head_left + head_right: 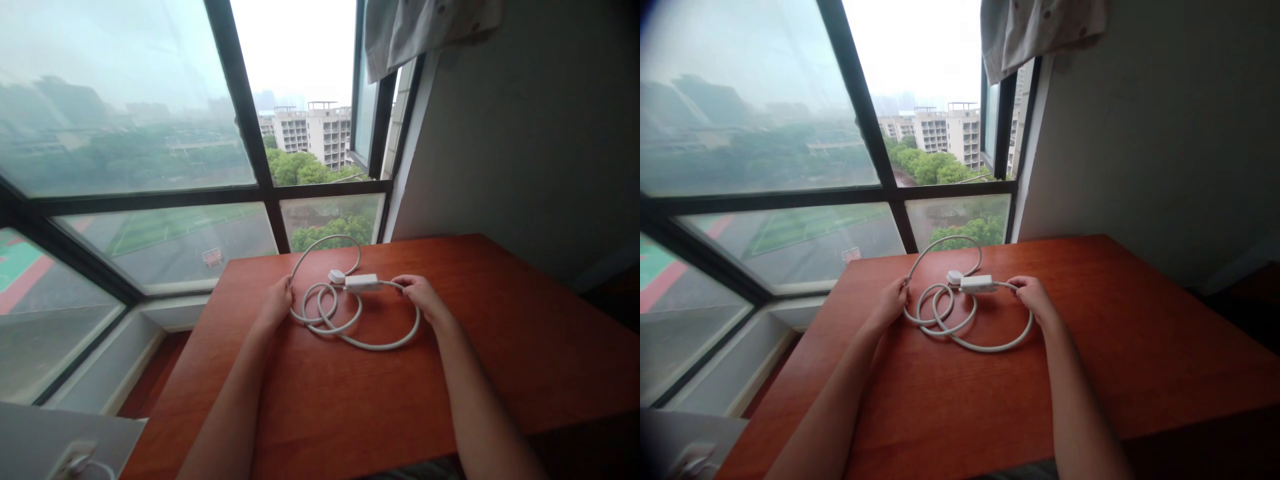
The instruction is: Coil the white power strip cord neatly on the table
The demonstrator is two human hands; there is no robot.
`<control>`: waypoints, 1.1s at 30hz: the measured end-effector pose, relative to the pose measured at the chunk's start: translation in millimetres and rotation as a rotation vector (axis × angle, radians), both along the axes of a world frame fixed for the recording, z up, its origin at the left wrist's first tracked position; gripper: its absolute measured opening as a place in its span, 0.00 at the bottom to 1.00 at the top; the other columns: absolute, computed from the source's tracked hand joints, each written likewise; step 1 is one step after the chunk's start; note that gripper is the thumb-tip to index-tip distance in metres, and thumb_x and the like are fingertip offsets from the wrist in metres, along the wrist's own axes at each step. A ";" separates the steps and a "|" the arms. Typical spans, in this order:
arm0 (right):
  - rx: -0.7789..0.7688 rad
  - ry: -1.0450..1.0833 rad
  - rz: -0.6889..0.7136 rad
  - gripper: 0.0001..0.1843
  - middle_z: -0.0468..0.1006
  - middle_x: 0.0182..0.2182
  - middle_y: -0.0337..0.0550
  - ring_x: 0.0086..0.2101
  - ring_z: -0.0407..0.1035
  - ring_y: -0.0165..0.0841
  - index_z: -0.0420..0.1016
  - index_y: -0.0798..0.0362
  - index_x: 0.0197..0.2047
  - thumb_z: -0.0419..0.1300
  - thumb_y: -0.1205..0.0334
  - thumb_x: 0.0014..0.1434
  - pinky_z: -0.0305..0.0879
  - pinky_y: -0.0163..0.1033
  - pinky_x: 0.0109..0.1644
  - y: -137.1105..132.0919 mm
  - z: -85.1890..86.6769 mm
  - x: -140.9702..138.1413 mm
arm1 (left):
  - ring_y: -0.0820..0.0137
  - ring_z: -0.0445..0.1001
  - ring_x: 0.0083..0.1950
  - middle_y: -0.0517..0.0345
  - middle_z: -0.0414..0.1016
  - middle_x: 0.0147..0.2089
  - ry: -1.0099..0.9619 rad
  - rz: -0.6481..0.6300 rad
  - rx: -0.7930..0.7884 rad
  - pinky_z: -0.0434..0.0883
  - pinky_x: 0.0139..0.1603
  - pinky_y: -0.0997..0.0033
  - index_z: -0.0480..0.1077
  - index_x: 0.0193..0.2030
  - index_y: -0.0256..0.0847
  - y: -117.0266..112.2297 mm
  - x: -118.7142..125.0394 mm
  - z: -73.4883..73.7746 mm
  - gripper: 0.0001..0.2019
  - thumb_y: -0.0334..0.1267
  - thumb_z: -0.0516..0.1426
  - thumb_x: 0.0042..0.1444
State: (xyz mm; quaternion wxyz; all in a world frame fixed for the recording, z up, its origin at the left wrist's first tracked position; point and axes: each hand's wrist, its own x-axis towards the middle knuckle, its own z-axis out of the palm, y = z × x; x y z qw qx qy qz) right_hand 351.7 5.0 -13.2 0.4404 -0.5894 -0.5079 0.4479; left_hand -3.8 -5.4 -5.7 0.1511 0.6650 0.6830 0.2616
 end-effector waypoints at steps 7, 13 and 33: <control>0.006 -0.451 -0.057 0.17 0.80 0.30 0.43 0.33 0.71 0.36 0.79 0.53 0.32 0.52 0.67 0.40 0.60 0.35 0.34 8.1 -19.4 31.5 | 0.58 0.73 0.50 0.40 0.73 0.52 0.264 0.032 -0.004 0.68 0.49 0.63 0.66 0.56 0.35 -5.1 2.9 4.5 0.19 0.31 0.48 0.60; -0.118 -0.850 -0.107 0.15 0.81 0.36 0.49 0.37 0.73 0.41 0.79 0.50 0.37 0.53 0.64 0.49 0.60 0.38 0.35 7.7 -17.9 40.5 | 0.58 0.74 0.46 0.42 0.71 0.48 0.401 0.061 -0.071 0.69 0.45 0.64 0.66 0.55 0.36 -9.3 4.0 4.1 0.17 0.33 0.47 0.61; 0.498 -0.658 0.075 0.12 0.79 0.38 0.46 0.35 0.72 0.35 0.76 0.52 0.40 0.53 0.61 0.59 0.66 0.37 0.42 -10.3 6.0 -42.3 | 0.64 0.71 0.46 0.49 0.71 0.45 0.271 -0.222 0.152 0.68 0.47 0.68 0.70 0.45 0.40 -17.7 44.6 3.0 0.11 0.42 0.51 0.63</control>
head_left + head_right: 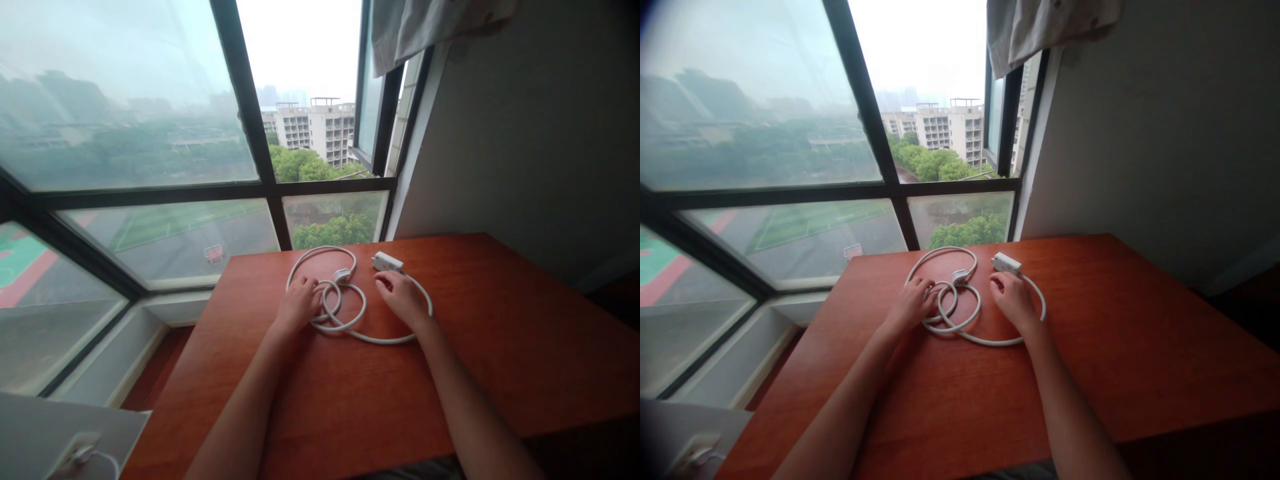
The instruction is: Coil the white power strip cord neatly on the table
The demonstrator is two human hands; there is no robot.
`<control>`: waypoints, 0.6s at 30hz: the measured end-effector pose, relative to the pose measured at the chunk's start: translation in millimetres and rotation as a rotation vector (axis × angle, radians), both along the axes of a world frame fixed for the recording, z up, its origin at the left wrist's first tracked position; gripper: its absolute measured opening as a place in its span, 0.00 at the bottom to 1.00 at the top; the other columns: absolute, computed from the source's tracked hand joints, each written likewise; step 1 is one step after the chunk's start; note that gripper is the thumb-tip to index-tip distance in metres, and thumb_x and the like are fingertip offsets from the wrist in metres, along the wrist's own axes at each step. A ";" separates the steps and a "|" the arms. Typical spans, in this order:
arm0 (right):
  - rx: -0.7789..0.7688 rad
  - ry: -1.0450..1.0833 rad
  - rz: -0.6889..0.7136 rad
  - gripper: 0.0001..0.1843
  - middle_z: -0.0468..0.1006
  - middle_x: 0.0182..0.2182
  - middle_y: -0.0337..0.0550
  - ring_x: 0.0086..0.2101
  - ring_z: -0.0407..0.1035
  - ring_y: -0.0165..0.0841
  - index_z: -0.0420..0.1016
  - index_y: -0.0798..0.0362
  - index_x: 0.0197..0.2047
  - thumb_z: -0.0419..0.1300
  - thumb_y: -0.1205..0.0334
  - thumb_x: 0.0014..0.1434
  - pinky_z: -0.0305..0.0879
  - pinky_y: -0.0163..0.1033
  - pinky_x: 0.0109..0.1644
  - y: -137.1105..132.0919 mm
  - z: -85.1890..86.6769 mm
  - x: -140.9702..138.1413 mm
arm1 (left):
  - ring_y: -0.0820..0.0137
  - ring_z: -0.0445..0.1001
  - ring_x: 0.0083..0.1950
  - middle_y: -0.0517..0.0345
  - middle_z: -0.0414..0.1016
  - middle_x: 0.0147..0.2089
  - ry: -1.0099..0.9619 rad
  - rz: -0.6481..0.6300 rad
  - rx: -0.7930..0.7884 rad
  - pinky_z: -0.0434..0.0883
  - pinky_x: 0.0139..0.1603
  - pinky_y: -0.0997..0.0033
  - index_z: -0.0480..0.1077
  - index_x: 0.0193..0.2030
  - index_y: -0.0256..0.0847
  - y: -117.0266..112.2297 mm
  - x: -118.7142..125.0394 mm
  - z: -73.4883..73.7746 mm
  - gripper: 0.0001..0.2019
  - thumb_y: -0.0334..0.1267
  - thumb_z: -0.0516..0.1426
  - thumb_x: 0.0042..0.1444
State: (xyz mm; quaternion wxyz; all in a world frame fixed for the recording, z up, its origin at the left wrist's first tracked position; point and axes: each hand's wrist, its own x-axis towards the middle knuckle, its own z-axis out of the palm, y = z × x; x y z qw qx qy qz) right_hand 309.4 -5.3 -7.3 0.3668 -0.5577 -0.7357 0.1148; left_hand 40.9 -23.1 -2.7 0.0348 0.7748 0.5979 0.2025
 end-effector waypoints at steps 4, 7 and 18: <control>-0.118 -0.076 0.043 0.12 0.79 0.38 0.47 0.36 0.72 0.36 0.75 0.52 0.43 0.55 0.60 0.59 0.65 0.37 0.42 -7.8 -5.1 -25.6 | 0.62 0.71 0.50 0.47 0.71 0.47 -0.014 0.042 -0.066 0.67 0.50 0.67 0.68 0.50 0.38 0.6 2.0 -1.9 0.13 0.40 0.52 0.61; -0.161 -0.108 0.038 0.12 0.79 0.41 0.49 0.38 0.72 0.36 0.75 0.53 0.45 0.56 0.63 0.58 0.64 0.37 0.43 -9.4 -8.5 -29.9 | 0.63 0.72 0.47 0.48 0.73 0.45 -0.014 0.018 -0.126 0.67 0.46 0.68 0.70 0.46 0.40 0.4 0.2 1.0 0.11 0.39 0.50 0.63; -0.077 -0.104 -0.102 0.14 0.79 0.40 0.47 0.39 0.71 0.37 0.77 0.51 0.42 0.52 0.63 0.59 0.62 0.36 0.44 -4.5 10.0 15.4 | 0.68 0.73 0.39 0.52 0.75 0.41 -0.089 -0.102 -0.151 0.66 0.37 0.73 0.70 0.41 0.41 -5.0 2.5 12.0 0.09 0.42 0.53 0.61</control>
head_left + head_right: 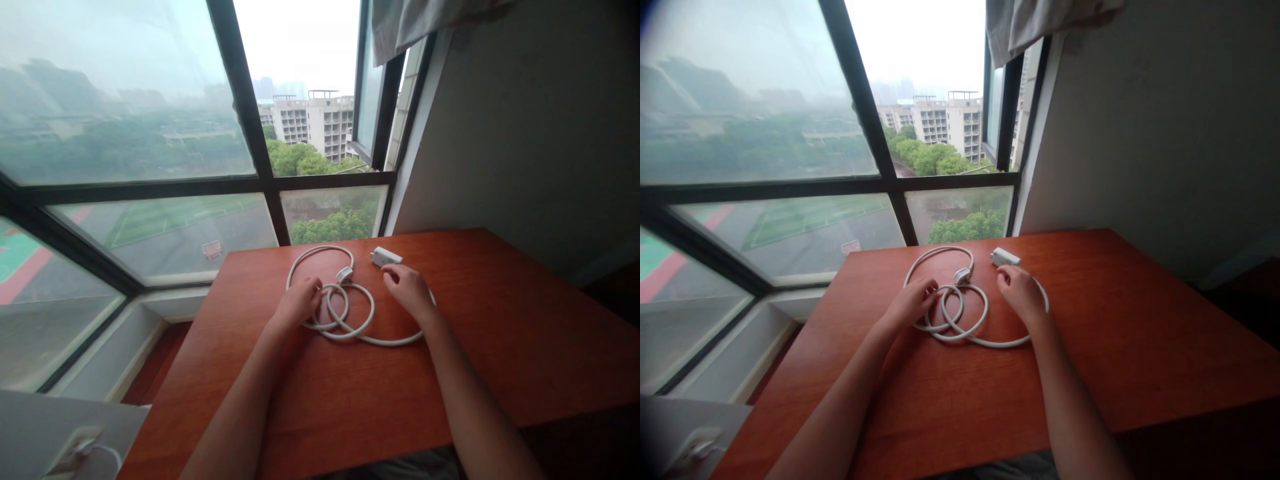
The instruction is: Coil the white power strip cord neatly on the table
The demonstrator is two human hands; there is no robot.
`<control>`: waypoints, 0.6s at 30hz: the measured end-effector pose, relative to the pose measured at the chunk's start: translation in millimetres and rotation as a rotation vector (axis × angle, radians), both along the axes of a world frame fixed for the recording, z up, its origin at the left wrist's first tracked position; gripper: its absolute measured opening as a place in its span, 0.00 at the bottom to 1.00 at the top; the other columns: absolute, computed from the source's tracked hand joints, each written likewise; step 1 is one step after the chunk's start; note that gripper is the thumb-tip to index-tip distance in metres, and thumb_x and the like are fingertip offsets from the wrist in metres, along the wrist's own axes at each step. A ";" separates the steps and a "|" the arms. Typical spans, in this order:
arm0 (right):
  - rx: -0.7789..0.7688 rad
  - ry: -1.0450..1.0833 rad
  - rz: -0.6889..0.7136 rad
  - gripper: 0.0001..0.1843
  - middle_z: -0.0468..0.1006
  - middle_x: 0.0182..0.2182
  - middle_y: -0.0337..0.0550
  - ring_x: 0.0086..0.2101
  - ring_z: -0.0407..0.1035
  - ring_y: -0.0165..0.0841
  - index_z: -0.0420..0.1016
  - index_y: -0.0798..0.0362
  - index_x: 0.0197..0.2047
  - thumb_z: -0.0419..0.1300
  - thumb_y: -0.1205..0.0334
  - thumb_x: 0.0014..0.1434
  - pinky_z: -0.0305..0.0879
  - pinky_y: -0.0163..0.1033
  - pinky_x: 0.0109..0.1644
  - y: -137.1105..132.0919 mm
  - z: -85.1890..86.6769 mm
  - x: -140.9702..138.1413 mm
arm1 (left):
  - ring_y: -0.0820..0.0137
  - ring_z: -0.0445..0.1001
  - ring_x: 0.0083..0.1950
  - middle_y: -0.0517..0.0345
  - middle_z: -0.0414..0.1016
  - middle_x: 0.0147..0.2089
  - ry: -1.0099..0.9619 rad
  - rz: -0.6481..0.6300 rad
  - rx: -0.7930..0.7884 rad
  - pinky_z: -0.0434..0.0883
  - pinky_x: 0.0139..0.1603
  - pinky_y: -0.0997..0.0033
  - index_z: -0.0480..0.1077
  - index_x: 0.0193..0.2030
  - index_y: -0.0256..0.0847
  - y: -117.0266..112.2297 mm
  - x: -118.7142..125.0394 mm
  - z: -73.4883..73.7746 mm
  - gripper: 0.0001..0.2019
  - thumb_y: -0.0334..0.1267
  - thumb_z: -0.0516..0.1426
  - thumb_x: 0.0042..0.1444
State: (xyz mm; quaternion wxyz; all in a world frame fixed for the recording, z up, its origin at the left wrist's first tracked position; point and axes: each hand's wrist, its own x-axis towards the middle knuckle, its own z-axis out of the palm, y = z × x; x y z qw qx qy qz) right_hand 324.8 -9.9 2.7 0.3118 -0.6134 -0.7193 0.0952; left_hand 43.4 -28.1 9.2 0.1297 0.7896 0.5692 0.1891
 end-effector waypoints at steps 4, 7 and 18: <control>0.089 -0.113 -0.334 0.19 0.75 0.46 0.55 0.46 0.67 0.44 0.73 0.57 0.50 0.54 0.59 0.59 0.60 0.42 0.51 12.9 -11.1 34.0 | 0.67 0.72 0.40 0.51 0.72 0.43 0.017 0.015 0.101 0.66 0.39 0.71 0.71 0.40 0.40 -6.8 5.5 16.4 0.08 0.39 0.53 0.60; 0.017 -0.164 -0.352 0.24 0.73 0.49 0.59 0.50 0.65 0.46 0.69 0.60 0.56 0.55 0.57 0.59 0.57 0.45 0.54 18.1 -24.5 42.6 | 0.69 0.70 0.31 0.54 0.73 0.33 0.081 -0.152 -0.028 0.62 0.32 0.72 0.72 0.31 0.41 -18.8 14.9 33.9 0.11 0.43 0.54 0.59; -0.146 -0.027 -0.250 0.15 0.81 0.39 0.48 0.40 0.72 0.40 0.79 0.50 0.41 0.53 0.58 0.59 0.61 0.39 0.42 18.3 -22.9 48.3 | 0.70 0.69 0.27 0.58 0.74 0.28 0.105 -0.439 -0.175 0.58 0.28 0.73 0.73 0.28 0.42 -37.9 44.2 27.8 0.04 0.30 0.59 0.47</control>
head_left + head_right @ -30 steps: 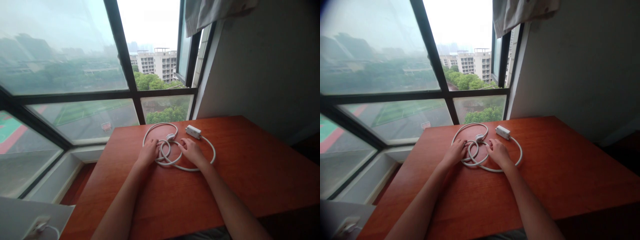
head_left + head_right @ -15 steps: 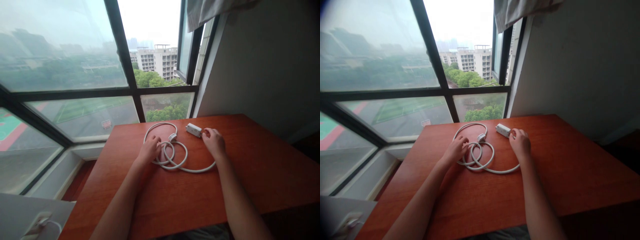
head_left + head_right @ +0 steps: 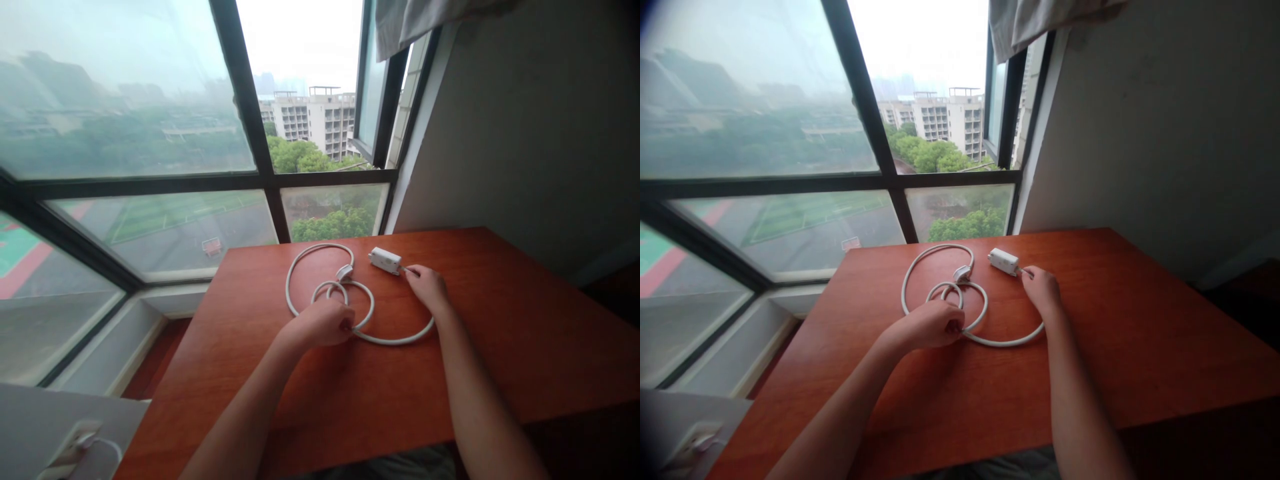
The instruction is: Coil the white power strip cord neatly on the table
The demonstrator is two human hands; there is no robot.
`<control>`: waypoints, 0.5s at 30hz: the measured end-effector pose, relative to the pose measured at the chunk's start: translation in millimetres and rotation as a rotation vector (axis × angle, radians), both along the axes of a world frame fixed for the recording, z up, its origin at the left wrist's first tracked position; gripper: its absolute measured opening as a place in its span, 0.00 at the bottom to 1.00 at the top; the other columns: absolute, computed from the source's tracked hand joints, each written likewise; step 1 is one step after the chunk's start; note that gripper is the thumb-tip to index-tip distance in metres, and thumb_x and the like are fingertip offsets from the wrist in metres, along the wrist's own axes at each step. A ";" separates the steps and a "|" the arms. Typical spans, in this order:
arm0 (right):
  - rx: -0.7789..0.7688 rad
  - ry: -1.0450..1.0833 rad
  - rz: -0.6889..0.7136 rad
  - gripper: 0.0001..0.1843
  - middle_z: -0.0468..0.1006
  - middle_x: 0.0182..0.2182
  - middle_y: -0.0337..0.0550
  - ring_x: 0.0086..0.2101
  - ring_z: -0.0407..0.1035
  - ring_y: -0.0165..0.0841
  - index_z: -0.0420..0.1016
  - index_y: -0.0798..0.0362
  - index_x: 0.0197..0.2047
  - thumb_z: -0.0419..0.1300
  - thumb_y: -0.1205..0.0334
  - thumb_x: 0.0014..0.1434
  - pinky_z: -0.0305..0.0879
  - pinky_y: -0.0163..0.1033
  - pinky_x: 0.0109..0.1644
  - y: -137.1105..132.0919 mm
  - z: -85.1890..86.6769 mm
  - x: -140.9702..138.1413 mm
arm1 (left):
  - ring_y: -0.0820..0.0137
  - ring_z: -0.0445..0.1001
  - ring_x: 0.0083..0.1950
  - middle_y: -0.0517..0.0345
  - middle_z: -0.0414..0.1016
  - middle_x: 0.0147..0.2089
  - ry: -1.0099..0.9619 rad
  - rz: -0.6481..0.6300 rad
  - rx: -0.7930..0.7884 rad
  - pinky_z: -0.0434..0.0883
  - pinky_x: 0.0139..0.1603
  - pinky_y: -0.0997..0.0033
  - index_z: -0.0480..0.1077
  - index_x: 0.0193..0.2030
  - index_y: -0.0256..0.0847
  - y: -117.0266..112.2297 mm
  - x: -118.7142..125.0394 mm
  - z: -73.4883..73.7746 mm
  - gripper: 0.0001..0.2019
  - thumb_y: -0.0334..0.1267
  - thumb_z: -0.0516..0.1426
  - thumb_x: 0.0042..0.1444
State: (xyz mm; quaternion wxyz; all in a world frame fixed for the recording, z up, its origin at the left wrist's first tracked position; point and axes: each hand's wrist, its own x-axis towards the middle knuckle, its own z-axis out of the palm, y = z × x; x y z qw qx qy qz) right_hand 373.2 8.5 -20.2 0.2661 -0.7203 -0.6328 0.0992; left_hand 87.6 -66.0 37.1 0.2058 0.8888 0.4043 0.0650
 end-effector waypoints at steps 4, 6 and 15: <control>0.067 0.198 0.032 0.16 0.82 0.36 0.46 0.38 0.73 0.40 0.80 0.51 0.36 0.56 0.52 0.56 0.62 0.38 0.40 -1.6 6.1 4.3 | 0.67 0.71 0.32 0.54 0.74 0.34 0.020 -0.026 0.060 0.61 0.30 0.71 0.73 0.31 0.43 -1.7 -0.4 5.4 0.04 0.32 0.58 0.49; 0.087 0.296 0.059 0.17 0.82 0.35 0.45 0.37 0.74 0.40 0.80 0.52 0.35 0.57 0.49 0.55 0.63 0.37 0.39 -2.1 7.6 4.9 | 0.66 0.71 0.34 0.52 0.74 0.37 0.050 -0.030 0.075 0.62 0.32 0.70 0.73 0.32 0.43 -3.1 2.0 7.9 0.03 0.36 0.59 0.49; 0.092 0.453 0.161 0.22 0.79 0.27 0.41 0.32 0.71 0.37 0.78 0.54 0.28 0.57 0.43 0.55 0.60 0.35 0.35 -6.0 15.0 7.5 | 0.72 0.66 0.32 0.56 0.68 0.30 -0.427 -0.008 -0.008 0.64 0.34 0.73 0.70 0.27 0.38 12.6 2.4 -6.9 0.02 0.31 0.56 0.49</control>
